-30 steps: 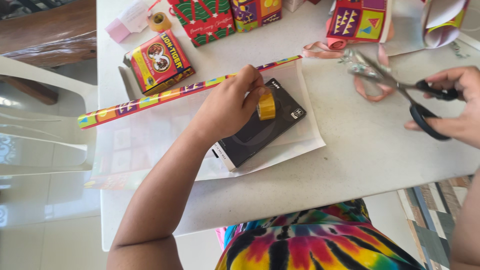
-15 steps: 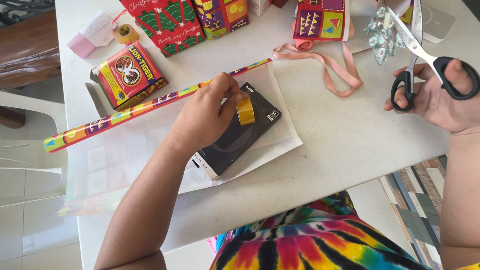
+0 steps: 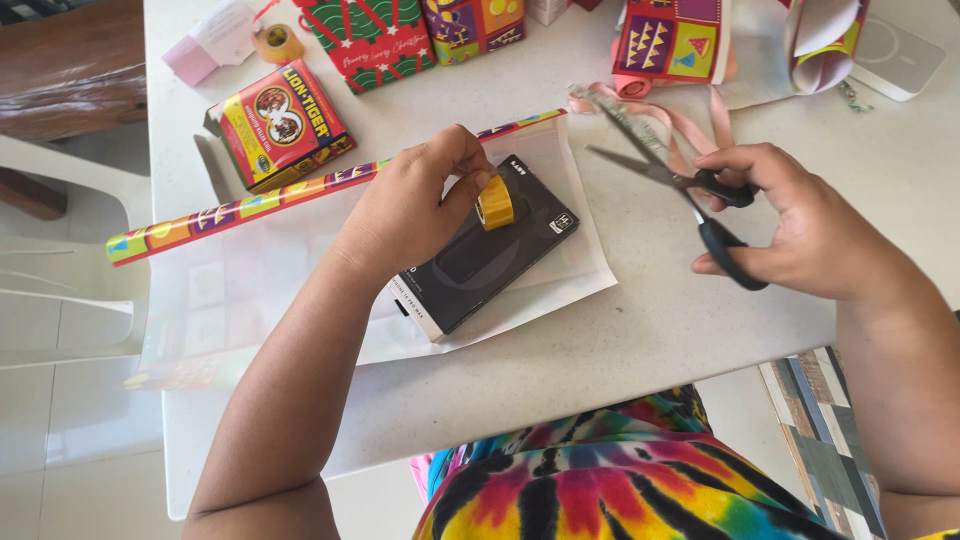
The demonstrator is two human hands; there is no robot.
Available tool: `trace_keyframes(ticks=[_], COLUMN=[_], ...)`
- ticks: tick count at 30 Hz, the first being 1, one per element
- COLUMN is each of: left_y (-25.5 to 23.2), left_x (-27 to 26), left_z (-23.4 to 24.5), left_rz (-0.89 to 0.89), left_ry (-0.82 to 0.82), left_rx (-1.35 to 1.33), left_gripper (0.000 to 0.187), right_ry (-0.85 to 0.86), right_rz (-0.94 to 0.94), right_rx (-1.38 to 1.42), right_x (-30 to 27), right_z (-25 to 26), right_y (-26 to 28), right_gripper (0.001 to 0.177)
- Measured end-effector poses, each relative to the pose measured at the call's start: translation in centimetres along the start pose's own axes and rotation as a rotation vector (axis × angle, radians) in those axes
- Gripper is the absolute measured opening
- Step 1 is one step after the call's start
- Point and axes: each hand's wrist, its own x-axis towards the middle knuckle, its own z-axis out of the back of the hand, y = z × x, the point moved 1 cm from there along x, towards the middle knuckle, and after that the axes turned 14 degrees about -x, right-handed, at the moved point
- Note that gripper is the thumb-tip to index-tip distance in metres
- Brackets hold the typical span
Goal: The person opens a black product box, removes a pink handheld fan, and inspects it by turning it on and off. They then place the fan back into the box and attach a pink ribbon to it.
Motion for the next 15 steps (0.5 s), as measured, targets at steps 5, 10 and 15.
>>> trace_keyframes(ticks=[5, 10, 15], left_y=[0.9, 0.7, 0.5], left_x=[-0.6, -0.9, -0.8], left_z=[0.9, 1.5, 1.8], left_rz=[0.094, 0.072, 0.018], left_ry=[-0.064, -0.036, -0.035], left_rx=[-0.011, -0.038, 0.016], left_gripper=[0.017, 0.029, 0.038], right_ry=[-0.044, -0.061, -0.067], right_rz=[0.081, 0.090, 0.039], right_rx=[0.009, -0.048, -0.121], right_x=[1.9, 2.7, 2.8], right_z=[-1.0, -1.9, -2.0], right_y=[2.6, 3.5, 3.3], right_gripper=[0.088, 0.086, 0.088])
